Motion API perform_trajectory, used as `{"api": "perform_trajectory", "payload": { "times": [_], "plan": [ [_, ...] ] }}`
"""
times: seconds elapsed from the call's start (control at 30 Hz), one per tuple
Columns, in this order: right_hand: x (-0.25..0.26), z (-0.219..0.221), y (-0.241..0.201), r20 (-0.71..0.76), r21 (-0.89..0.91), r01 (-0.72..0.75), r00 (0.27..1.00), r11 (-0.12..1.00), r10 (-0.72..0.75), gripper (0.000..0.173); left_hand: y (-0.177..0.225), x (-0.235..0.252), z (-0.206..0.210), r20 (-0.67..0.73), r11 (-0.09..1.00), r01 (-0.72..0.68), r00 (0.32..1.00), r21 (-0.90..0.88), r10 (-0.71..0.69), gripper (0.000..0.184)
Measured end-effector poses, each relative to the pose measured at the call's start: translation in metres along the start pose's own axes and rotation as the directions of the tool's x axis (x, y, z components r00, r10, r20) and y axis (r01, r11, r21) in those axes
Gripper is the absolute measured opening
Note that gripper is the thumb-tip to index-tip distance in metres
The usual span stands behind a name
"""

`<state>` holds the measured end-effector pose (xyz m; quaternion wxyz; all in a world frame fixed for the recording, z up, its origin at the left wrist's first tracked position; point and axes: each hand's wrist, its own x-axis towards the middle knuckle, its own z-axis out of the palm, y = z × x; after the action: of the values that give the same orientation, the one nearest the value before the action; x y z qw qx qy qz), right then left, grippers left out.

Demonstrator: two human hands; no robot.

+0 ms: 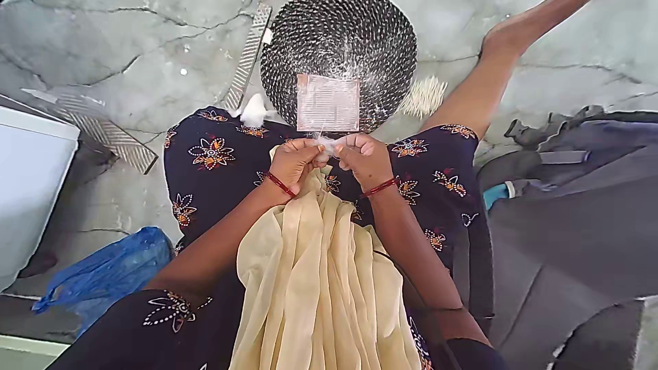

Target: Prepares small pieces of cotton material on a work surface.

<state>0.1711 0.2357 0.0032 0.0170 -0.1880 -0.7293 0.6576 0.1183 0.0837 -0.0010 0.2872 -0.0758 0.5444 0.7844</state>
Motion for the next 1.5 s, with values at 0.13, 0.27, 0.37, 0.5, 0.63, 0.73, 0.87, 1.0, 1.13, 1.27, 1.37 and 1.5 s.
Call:
{"api": "perform_trajectory", "payload": {
  "times": [0.13,0.27,0.37,0.5,0.63,0.73,0.87,1.0,1.13,1.27,1.37,1.5],
  "plan": [
    [-0.001,-0.003,-0.003,-0.012,0.045,-0.015,1.0,0.999,0.015,0.008,0.001,0.001,-0.001,-0.005,1.0,0.012,1.0,0.012,-0.012,0.017],
    [-0.001,0.001,-0.003,-0.011,0.034,-0.032,0.999,0.999,0.032,0.006,0.0,0.0,0.0,0.021,0.999,-0.016,1.0,0.045,0.015,0.016],
    [0.0,0.0,-0.002,-0.052,0.028,-0.031,0.998,0.999,0.032,0.009,-0.001,0.0,-0.001,0.023,0.998,-0.026,0.999,0.052,0.025,0.016],
    [0.001,-0.003,0.0,-0.046,0.032,-0.042,0.998,0.999,0.044,0.013,-0.001,0.001,-0.003,0.027,0.998,-0.037,0.999,0.041,0.036,0.016],
    [0.0,-0.002,-0.002,-0.052,0.039,-0.044,0.998,0.998,0.046,0.011,-0.001,0.002,-0.002,0.022,0.993,-0.081,0.997,0.081,0.079,0.017],
    [0.001,-0.005,-0.005,-0.08,0.059,-0.072,0.994,0.996,0.077,0.022,0.004,0.004,-0.005,0.015,0.968,-0.143,0.99,0.206,0.143,0.023],
    [0.01,-0.009,-0.021,-0.092,-0.008,-0.103,0.99,0.995,0.102,0.022,0.02,0.018,-0.01,0.142,0.827,-0.316,0.949,0.465,0.282,0.036],
    [0.04,-0.01,-0.044,-0.098,-0.17,-0.101,0.992,0.98,0.085,0.018,0.048,0.048,-0.005,0.329,0.476,-0.511,0.848,0.716,0.415,0.04],
    [0.089,-0.006,-0.045,-0.13,-0.348,-0.123,0.988,0.929,0.082,0.019,0.064,0.096,-0.002,0.388,0.287,-0.511,0.835,0.81,0.389,0.044],
    [0.135,0.001,-0.019,-0.15,-0.471,-0.206,0.977,0.857,0.152,0.02,0.055,0.14,-0.005,0.283,0.323,-0.343,0.934,0.882,0.221,0.049],
    [0.16,0.005,0.004,-0.179,-0.519,-0.3,0.954,0.8,0.241,0.023,0.045,0.159,-0.003,0.236,0.323,-0.266,0.963,0.908,0.131,0.053],
    [0.18,0.009,0.021,-0.188,-0.552,-0.366,0.93,0.749,0.315,0.022,0.039,0.178,-0.004,0.188,0.288,-0.197,0.98,0.937,0.059,0.058]
  ]
}}
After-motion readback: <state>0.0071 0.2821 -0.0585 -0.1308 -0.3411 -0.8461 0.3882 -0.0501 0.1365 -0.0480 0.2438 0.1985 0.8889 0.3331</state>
